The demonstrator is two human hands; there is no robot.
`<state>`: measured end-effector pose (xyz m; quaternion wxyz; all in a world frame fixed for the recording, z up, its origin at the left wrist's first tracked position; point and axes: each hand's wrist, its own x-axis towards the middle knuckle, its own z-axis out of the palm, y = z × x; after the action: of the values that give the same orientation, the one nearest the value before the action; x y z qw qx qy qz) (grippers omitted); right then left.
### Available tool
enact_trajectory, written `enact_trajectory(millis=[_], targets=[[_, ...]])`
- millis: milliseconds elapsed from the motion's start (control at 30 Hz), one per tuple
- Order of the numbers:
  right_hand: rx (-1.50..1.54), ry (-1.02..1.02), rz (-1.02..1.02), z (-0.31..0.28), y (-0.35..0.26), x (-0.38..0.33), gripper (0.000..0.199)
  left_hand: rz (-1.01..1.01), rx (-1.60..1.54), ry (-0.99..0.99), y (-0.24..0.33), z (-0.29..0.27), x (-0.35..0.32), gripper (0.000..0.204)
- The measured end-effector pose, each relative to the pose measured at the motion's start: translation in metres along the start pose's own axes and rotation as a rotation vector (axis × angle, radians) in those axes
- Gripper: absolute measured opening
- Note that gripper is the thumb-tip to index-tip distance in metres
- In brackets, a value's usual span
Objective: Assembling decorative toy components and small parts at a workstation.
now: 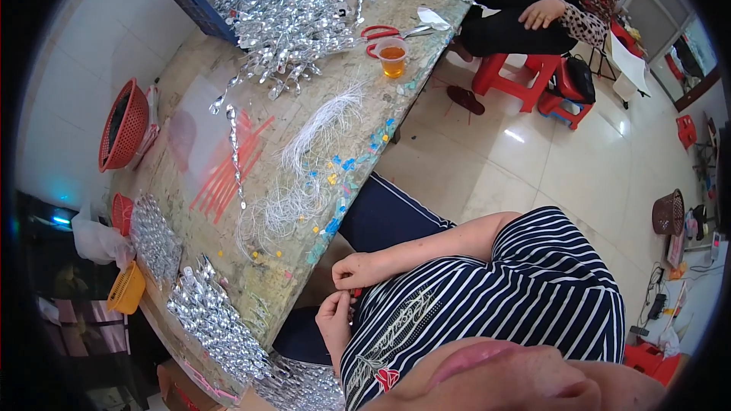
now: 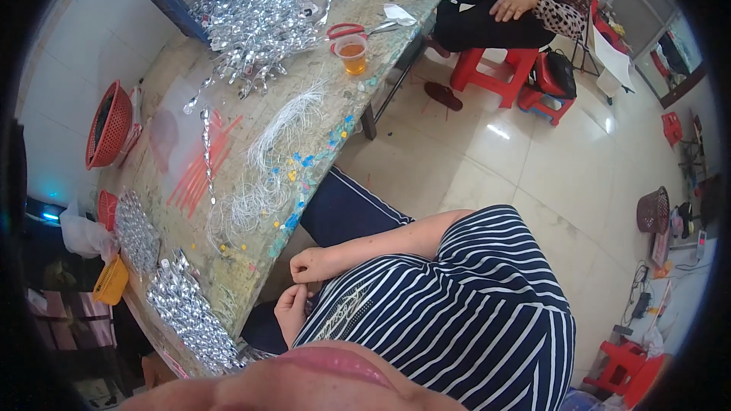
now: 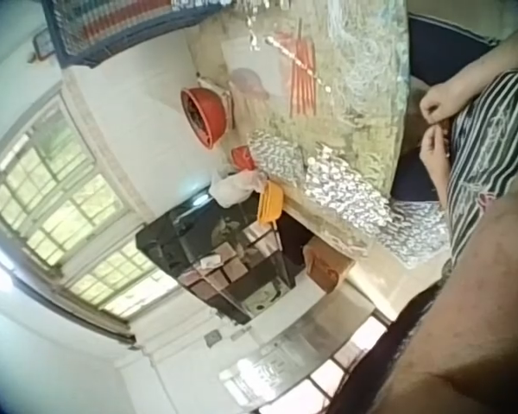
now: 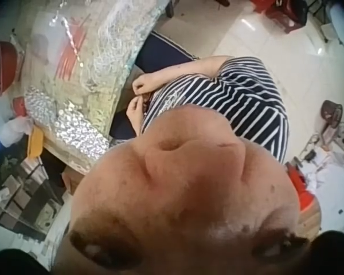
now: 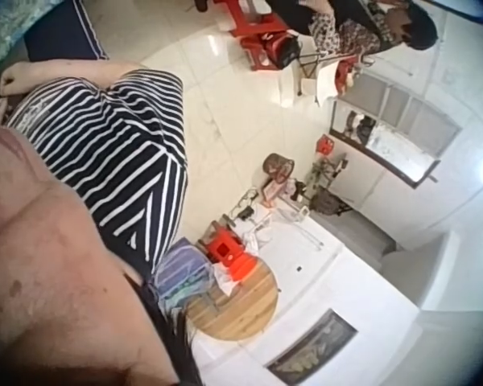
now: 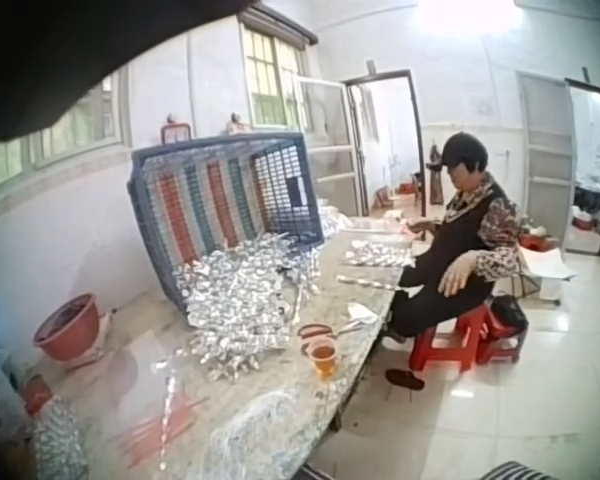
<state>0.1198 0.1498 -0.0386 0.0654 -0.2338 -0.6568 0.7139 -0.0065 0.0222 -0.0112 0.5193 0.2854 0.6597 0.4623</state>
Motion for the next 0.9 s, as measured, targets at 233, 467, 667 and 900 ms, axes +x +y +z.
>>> enact_trajectory(millis=[233,467,667,900], targets=[[-0.068,0.004,-0.033,-0.003,0.007,-0.006,0.019,-0.024,0.009,-0.009,0.000,0.007,-0.002,0.012],[-0.095,0.040,-0.088,-0.003,0.009,-0.020,0.019,-0.067,0.044,-0.022,-0.001,0.015,-0.007,0.013],[-0.049,0.012,-0.051,-0.001,-0.001,-0.038,0.018,-0.051,0.073,-0.001,-0.004,0.022,-0.014,0.014],[0.056,0.017,-0.042,0.001,-0.001,-0.045,0.018,-0.034,0.052,0.040,-0.002,0.027,-0.022,0.014]])
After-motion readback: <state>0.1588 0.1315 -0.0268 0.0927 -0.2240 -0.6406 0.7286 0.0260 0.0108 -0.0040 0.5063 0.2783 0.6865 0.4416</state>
